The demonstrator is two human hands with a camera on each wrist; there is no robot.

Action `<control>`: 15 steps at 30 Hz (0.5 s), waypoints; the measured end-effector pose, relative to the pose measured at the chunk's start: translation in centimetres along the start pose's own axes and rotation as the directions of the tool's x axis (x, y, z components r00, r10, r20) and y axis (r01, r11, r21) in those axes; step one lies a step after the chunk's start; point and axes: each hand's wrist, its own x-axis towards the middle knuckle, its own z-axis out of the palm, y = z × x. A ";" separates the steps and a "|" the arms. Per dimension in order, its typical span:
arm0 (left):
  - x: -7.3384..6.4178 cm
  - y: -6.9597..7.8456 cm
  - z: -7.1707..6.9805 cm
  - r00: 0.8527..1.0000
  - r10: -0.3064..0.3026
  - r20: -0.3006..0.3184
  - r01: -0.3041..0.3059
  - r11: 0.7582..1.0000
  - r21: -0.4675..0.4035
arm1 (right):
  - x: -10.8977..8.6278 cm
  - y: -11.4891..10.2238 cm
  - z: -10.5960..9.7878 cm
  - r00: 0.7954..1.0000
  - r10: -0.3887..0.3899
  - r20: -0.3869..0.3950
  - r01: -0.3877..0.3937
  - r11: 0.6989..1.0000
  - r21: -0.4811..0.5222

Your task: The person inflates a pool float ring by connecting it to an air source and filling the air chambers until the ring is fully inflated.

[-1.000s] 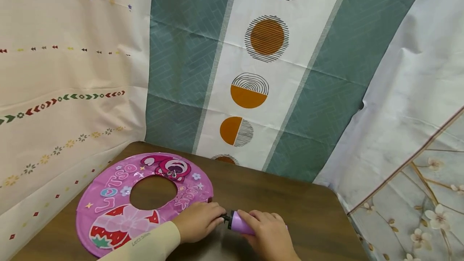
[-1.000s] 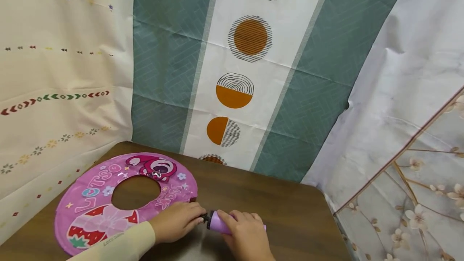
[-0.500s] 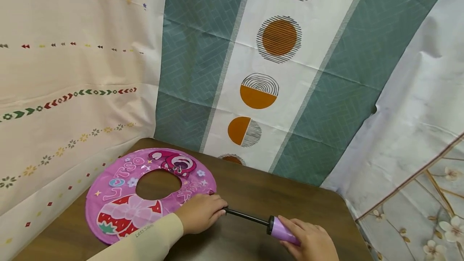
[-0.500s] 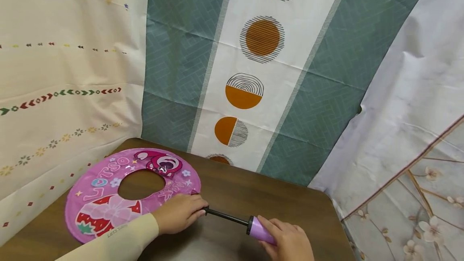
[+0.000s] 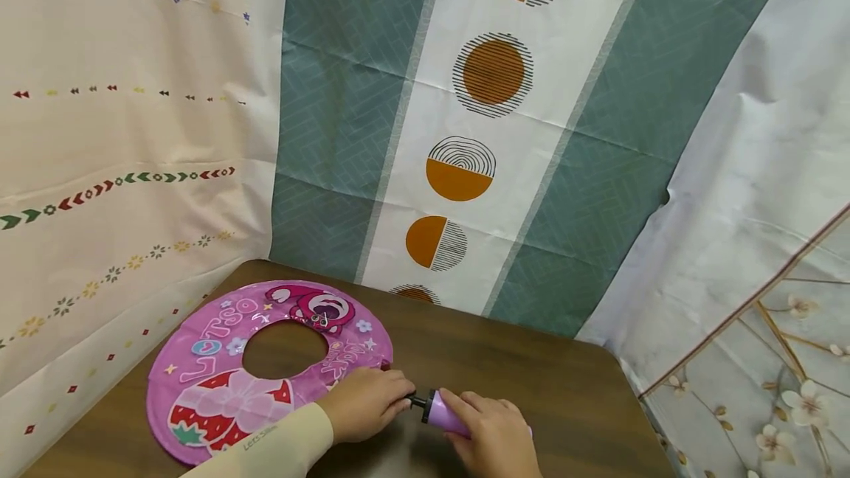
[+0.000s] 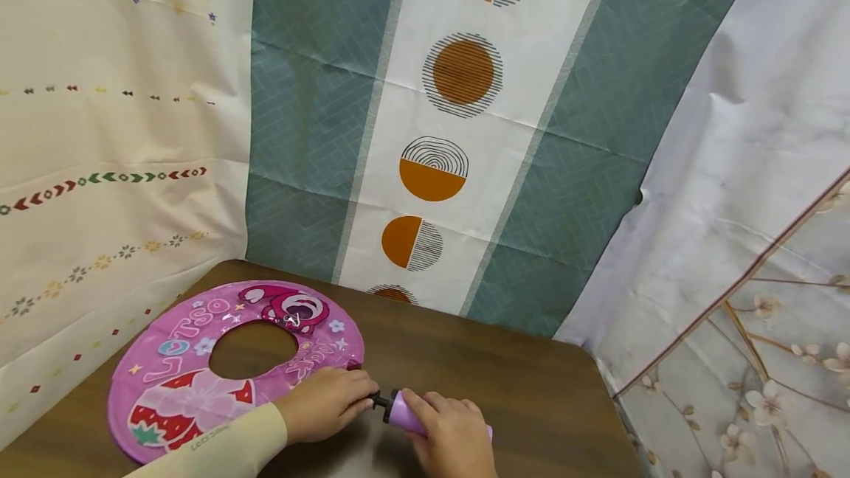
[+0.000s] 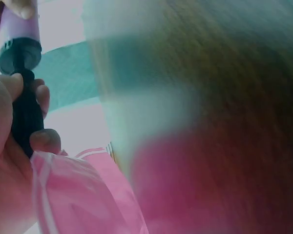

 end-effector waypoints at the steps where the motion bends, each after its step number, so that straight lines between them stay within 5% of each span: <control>1: -0.1 0.0 0.0 1.000 0.002 -0.006 -0.002 1.000 0.010 | 0.1 -0.3 0.3 1.000 0.000 -0.007 0.000 1.000 0.002; 8: -0.3 0.2 0.0 1.000 0.011 -0.013 -0.011 1.000 0.018 | 0.7 -0.8 0.6 1.000 -0.014 -0.010 0.014 1.000 0.003; 15: -0.6 0.7 0.1 1.000 0.005 0.001 -0.005 1.000 -0.002 | -0.5 0.4 -1.0 0.988 0.060 0.143 -0.067 0.997 0.048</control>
